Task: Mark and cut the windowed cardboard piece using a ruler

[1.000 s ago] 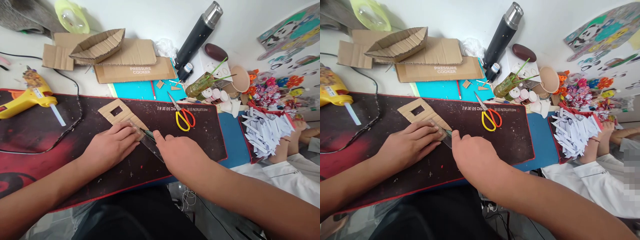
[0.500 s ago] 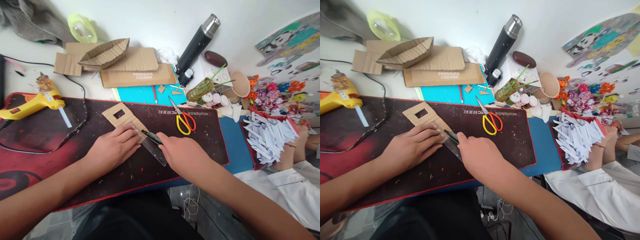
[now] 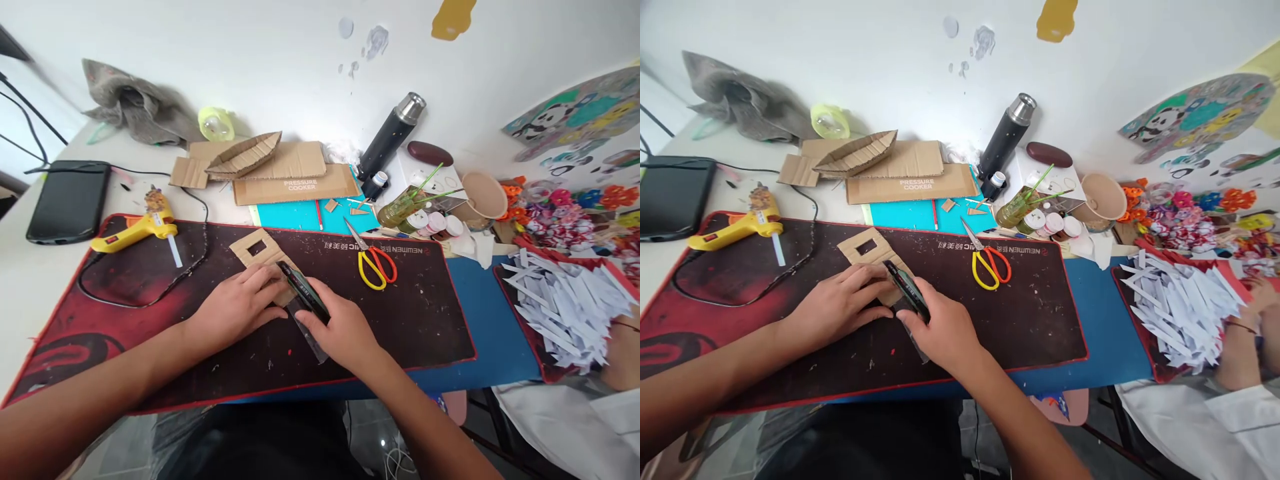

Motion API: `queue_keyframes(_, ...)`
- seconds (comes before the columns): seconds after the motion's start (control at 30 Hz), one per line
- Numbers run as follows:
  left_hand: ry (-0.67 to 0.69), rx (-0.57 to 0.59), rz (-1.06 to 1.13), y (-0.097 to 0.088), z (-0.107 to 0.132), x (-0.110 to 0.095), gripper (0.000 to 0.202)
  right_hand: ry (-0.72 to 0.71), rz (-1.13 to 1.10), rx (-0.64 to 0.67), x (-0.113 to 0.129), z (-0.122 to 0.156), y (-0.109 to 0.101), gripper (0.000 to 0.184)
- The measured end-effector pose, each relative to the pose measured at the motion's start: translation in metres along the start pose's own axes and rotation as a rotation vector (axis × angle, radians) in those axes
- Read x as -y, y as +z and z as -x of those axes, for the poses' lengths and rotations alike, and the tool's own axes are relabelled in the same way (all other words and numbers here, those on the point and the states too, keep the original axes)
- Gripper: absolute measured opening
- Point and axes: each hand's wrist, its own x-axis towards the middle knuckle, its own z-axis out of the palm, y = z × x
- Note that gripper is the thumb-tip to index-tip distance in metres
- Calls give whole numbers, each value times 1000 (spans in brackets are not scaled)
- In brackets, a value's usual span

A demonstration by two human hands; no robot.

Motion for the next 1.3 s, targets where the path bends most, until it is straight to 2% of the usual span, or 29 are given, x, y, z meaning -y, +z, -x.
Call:
queue_keyframes(0.07, -4, 6, 69, -4, 2, 3, 38, 25, 119, 29, -1, 2, 5, 68)
queue_keyframes(0.17, 4, -30, 140, -15, 1, 14, 42, 33, 268, 46, -5, 5, 2, 64)
queue_keyframes(0.27, 57, 40, 125, -28, -7, 35, 79, 32, 319, 38, -11, 8, -7, 59)
queue_keyframes(0.33, 81, 90, 113, -33, -13, 51, 90, 44, 336, 22, -16, 9, -12, 57)
queue_keyframes(0.47, 85, 197, 108, -32, -23, 68, 77, 70, 317, -45, -23, 14, -15, 55)
queue_keyframes(0.63, 36, 212, 44, -28, -33, 55, 74, 51, 293, -48, -21, 18, -7, 63)
queue_keyframes(0.77, -37, 211, -160, -25, -37, 35, 81, 47, 405, -2, -19, 15, -9, 62)
queue_keyframes(0.9, -135, 211, -327, -22, -34, 19, 91, 70, 436, -24, -23, 9, -17, 58)
queue_keyframes(1.0, -166, 188, -311, -22, -25, 13, 95, 70, 433, -40, -26, 8, -21, 58)
queue_keyframes(1.17, -203, 142, -282, -22, -9, 11, 81, 77, 419, -47, -31, 8, -21, 58)
queue_keyframes(1.3, -239, 91, -328, -21, -8, 8, 91, 16, 396, -46, -37, 9, -20, 58)
